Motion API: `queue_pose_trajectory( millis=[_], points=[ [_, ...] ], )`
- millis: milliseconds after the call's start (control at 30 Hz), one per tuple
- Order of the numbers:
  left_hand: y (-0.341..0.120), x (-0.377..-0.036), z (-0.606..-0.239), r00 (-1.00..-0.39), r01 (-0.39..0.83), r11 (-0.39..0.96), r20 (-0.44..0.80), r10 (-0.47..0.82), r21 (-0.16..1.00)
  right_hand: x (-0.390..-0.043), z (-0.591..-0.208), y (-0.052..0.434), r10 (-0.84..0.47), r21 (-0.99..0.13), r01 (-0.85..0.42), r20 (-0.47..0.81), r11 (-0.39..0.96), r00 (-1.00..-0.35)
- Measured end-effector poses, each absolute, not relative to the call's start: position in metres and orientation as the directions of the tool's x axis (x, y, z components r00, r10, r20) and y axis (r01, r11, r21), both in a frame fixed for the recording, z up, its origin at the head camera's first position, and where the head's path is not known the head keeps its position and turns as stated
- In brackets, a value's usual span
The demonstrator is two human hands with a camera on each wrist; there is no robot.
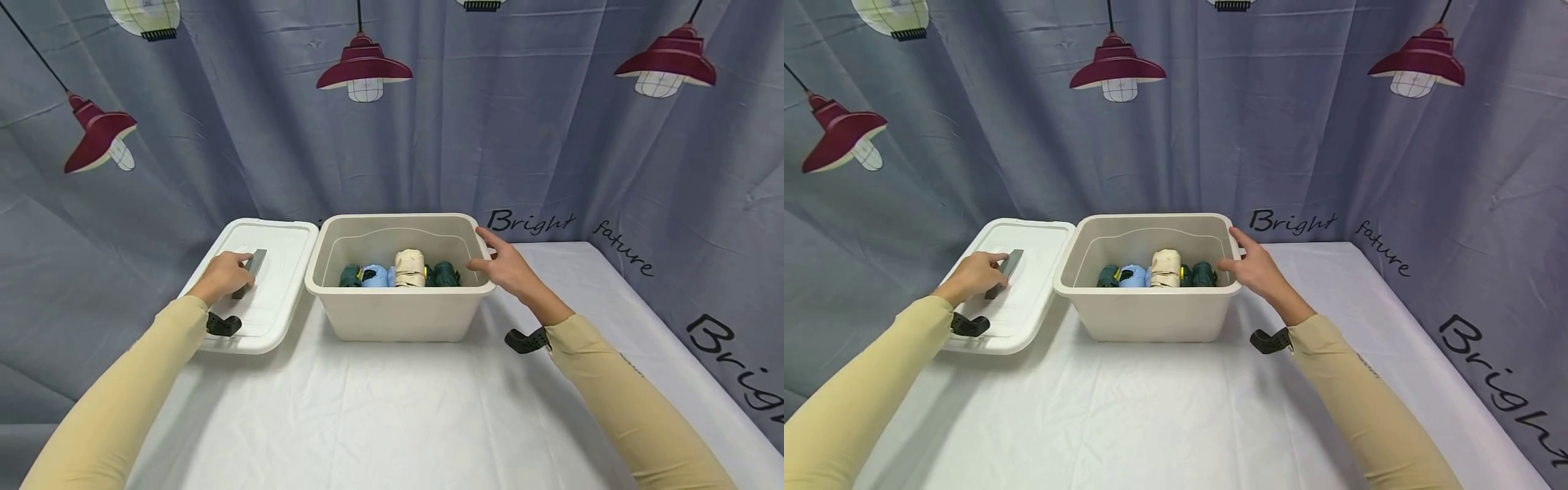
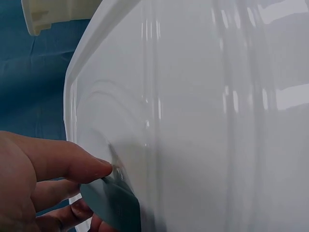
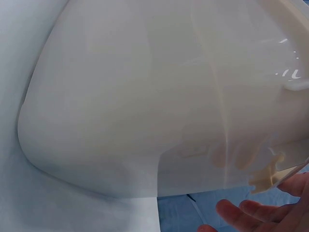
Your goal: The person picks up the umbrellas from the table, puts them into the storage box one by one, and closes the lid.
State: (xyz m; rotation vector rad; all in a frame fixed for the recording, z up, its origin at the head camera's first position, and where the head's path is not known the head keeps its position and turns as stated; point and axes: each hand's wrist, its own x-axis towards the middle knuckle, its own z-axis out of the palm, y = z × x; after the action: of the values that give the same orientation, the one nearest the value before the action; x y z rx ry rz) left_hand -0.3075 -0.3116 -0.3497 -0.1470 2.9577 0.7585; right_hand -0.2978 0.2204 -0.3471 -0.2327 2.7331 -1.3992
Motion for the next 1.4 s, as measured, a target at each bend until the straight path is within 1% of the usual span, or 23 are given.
queue_pose_trajectory(
  millis=[600,867,1200,1400],
  points=[
    [-0.295,-0.317,-0.272,-0.998,-0.043,0.891,-0.060,-0.018,0.452,-0.298,-0.349,0.219,-0.142,-0.803,-0.085,0.000,0.589,-0.990],
    [-0.278,-0.321,-0.251,-0.998,0.024,0.901,-0.041,0.046,0.433,-0.298,-0.350,0.219,-0.141,-0.805,-0.081,-0.003,0.588,-0.990],
    [-0.241,-0.323,-0.232,-0.991,0.111,0.894,-0.015,0.130,0.435,-0.298,-0.350,0.218,-0.144,-0.811,-0.080,-0.006,0.580,-0.990],
    [-0.217,-0.323,-0.225,-0.977,0.195,0.884,0.005,0.213,0.425,-0.298,-0.348,0.219,-0.151,-0.820,-0.087,0.001,0.566,-0.989]
  ],
)
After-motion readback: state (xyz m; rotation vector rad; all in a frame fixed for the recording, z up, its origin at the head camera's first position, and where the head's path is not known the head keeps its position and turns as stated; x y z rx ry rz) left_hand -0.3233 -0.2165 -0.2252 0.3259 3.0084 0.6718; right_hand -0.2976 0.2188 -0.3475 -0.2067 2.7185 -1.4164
